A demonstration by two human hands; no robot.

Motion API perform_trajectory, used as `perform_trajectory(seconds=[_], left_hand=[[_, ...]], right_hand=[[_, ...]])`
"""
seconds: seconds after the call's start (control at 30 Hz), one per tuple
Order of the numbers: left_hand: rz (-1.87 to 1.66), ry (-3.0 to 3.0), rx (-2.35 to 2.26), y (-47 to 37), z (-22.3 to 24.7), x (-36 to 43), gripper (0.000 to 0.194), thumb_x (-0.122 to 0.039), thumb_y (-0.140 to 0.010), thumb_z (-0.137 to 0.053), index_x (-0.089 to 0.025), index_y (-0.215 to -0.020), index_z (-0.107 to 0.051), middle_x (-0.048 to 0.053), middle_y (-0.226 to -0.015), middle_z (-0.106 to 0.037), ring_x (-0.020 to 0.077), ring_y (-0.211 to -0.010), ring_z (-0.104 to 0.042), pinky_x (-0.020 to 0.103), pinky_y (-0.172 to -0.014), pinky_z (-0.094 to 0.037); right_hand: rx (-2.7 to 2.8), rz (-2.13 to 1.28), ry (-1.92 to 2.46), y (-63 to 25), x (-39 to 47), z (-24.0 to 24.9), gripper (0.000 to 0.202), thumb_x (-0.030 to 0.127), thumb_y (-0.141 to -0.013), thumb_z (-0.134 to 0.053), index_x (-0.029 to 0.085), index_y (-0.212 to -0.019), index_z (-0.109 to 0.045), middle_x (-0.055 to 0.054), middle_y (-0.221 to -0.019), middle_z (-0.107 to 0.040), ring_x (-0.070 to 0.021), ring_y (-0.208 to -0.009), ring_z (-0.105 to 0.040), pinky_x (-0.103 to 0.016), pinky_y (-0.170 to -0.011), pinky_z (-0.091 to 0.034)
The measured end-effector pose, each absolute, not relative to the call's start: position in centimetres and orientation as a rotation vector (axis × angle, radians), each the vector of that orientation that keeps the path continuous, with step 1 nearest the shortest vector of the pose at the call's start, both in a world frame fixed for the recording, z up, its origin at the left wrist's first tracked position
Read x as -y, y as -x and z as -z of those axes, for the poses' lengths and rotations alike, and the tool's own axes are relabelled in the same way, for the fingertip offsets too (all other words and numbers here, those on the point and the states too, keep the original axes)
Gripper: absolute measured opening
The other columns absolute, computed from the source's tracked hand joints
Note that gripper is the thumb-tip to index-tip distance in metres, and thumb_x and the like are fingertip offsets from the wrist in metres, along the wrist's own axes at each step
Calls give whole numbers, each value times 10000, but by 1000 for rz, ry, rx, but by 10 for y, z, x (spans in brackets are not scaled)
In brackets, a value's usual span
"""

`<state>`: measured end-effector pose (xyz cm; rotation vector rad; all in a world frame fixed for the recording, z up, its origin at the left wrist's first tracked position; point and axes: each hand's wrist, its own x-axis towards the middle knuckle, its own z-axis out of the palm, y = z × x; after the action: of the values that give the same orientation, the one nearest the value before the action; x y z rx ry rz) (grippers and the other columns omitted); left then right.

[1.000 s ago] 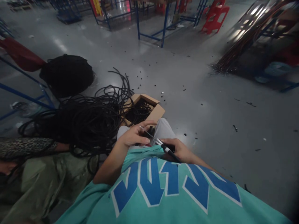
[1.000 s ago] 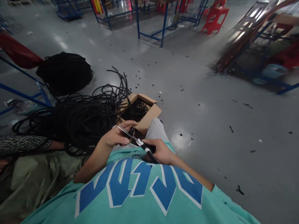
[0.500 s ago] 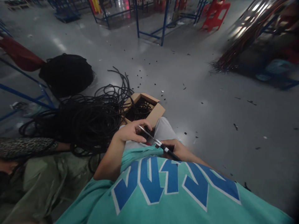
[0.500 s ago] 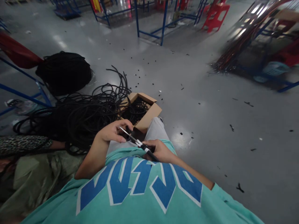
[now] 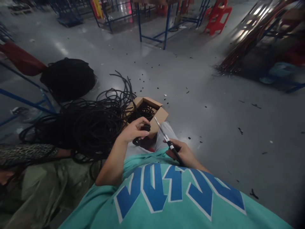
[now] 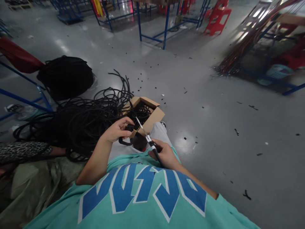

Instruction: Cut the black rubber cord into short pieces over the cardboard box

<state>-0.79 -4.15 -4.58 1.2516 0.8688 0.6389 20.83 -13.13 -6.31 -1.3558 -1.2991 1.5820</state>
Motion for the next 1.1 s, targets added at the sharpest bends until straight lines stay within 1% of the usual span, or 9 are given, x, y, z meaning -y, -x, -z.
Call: perform_trajectory(seconds=[0.23,0.37,0.47,0.6,0.7,0.83,0.97,1.03,1.1], left_hand=[[-1008,-1179,-1067,-8,68,-46,316,-177,-627,-666,-155,-885,-485,-67,-538,-484,59,-385,-449,173,-365,-302],[-1030,-1099,-1227,-25,77,-119,520,-61,-650,-647,-135,-1108,-410,-83,-508,-478,50,-406,-431,175,-432,-313],[-983,-1013,-1257,-32,84,-139,420,-35,-641,-657,-109,-1001,-454,-75,-492,-462,50,-435,-411,179,-456,-313],[-960,-978,-1194,-24,95,-120,187,-71,-659,-624,-129,-767,-483,-56,-491,-432,57,-443,-393,195,-456,-325],[-955,-944,-1138,-14,97,-90,116,-49,-633,-538,-129,-705,-496,-27,-537,-458,70,-470,-424,207,-471,-356],[-958,-935,-992,-9,89,-36,245,-42,-562,-508,-117,-787,-569,-2,-616,-523,89,-552,-501,218,-543,-396],[-981,-1008,-822,-11,75,17,469,-163,-614,-645,-165,-1069,-535,44,-895,-612,113,-685,-577,266,-673,-439],[-986,-1033,-807,-12,68,37,529,-247,-649,-675,-200,-1136,-474,43,-935,-612,106,-644,-585,280,-658,-452],[-1017,-1036,-823,-14,63,52,472,-304,-670,-677,-199,-1081,-470,35,-910,-618,85,-567,-563,255,-582,-448]], right_hand=[[1121,-1563,1490,-218,128,69,488,341,-549,-675,157,-1000,-631,66,-504,-398,-67,-419,-335,-212,-404,-296],[1054,-1539,1497,-220,129,77,484,338,-530,-693,148,-972,-635,73,-487,-393,-64,-414,-335,-211,-400,-279],[994,-1503,1507,-224,130,80,518,361,-515,-709,145,-981,-636,72,-483,-401,-63,-407,-336,-211,-394,-272],[976,-1497,1537,-229,129,80,555,373,-529,-709,140,-1025,-626,66,-485,-427,-62,-405,-346,-211,-397,-285],[991,-1517,1519,-232,127,81,579,385,-533,-716,144,-1050,-617,75,-468,-409,-64,-388,-348,-209,-381,-283],[1044,-1633,1410,-232,124,84,629,415,-593,-702,122,-1135,-574,66,-477,-426,-86,-380,-416,-208,-362,-302],[1112,-1707,1370,-229,120,80,669,462,-614,-681,112,-1169,-552,49,-517,-463,-104,-410,-463,-220,-382,-353],[1184,-1650,1404,-227,118,75,657,460,-598,-691,119,-1146,-572,32,-569,-495,-113,-467,-484,-240,-441,-403],[1306,-1547,1435,-226,115,70,638,462,-598,-685,131,-1135,-584,-3,-678,-561,-142,-577,-530,-280,-557,-455]])
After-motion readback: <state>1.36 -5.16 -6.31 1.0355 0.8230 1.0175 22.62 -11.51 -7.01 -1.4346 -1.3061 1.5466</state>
